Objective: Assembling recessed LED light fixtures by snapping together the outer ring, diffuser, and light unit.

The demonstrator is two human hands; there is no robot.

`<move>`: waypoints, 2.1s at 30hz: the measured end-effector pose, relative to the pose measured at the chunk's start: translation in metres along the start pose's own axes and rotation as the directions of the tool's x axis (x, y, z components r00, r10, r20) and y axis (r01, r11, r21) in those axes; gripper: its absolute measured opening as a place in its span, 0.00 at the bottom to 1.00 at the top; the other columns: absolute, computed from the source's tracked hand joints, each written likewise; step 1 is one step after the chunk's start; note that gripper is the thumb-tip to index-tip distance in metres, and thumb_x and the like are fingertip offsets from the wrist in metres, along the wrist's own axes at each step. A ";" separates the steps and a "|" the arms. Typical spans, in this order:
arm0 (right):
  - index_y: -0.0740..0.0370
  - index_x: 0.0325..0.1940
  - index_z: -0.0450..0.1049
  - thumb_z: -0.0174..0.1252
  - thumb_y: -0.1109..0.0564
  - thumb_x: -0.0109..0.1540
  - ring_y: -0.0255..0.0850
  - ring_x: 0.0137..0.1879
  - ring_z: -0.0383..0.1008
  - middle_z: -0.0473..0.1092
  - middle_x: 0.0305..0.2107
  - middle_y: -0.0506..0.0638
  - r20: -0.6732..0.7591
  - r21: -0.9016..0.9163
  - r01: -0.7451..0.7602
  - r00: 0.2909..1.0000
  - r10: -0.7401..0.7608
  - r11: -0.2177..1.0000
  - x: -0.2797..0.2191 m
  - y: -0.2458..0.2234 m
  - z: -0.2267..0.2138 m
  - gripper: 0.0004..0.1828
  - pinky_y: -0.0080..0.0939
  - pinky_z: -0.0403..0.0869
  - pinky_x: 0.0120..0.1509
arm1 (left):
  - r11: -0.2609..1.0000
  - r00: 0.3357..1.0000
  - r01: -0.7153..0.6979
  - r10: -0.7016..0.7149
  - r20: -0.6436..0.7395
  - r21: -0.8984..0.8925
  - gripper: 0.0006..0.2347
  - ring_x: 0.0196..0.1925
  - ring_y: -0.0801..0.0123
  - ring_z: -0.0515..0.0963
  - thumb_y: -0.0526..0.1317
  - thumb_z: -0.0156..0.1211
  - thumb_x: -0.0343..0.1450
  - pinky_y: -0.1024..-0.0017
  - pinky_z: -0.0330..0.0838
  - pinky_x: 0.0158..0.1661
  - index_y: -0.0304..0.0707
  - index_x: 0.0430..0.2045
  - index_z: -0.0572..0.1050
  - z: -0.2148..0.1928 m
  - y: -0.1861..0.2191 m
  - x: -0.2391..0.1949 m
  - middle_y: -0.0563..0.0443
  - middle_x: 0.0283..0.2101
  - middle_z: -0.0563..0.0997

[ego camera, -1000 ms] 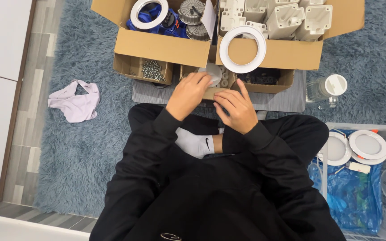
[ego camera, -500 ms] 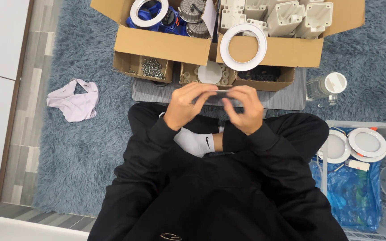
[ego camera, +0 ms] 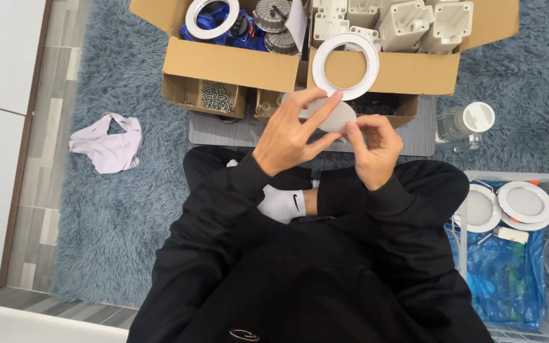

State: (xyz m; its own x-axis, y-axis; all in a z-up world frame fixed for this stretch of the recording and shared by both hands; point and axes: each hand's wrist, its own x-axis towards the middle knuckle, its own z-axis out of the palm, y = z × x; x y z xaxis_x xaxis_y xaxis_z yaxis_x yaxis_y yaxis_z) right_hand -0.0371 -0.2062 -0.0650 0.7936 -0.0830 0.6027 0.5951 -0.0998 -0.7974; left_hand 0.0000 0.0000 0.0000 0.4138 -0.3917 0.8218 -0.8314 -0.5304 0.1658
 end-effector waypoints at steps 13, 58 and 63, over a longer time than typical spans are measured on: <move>0.68 0.58 0.67 0.51 0.63 0.78 0.42 0.44 0.76 0.75 0.47 0.59 -0.079 0.207 -0.293 0.946 0.315 0.933 0.001 -0.017 -0.019 0.06 0.39 0.78 0.56 | 0.954 0.953 0.244 -0.203 0.224 -0.172 0.32 0.63 0.53 0.83 0.40 0.83 0.68 0.65 0.90 0.58 0.45 0.69 0.73 0.032 -0.013 0.010 0.38 0.69 0.73; 0.66 0.47 0.80 0.73 0.62 0.65 0.52 0.59 0.70 0.73 0.55 0.56 0.185 -0.689 0.183 0.980 -0.074 0.701 0.050 -0.012 -0.019 0.10 0.50 0.64 0.67 | 0.976 0.946 0.217 -0.207 0.251 -0.010 0.15 0.67 0.55 0.74 0.48 0.83 0.70 0.60 0.75 0.65 0.36 0.40 0.86 0.082 -0.072 0.017 0.48 0.69 0.72; 0.66 0.45 0.81 0.73 0.61 0.65 0.52 0.59 0.71 0.73 0.55 0.56 0.192 -0.697 0.188 0.979 -0.072 0.692 0.050 -0.014 -0.018 0.09 0.50 0.64 0.67 | 0.984 0.947 0.181 -0.176 0.268 0.008 0.16 0.71 0.51 0.71 0.49 0.80 0.73 0.56 0.72 0.67 0.35 0.42 0.84 0.086 -0.073 0.009 0.44 0.72 0.68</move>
State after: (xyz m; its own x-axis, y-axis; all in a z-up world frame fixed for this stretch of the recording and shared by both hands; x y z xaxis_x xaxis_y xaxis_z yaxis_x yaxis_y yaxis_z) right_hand -0.0075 -0.2266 -0.0231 0.7580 0.1160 0.6418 0.4726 -0.7759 -0.4179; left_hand 0.0963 -0.0290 -0.0513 0.6378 -0.4787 0.6033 -0.7398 -0.5988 0.3070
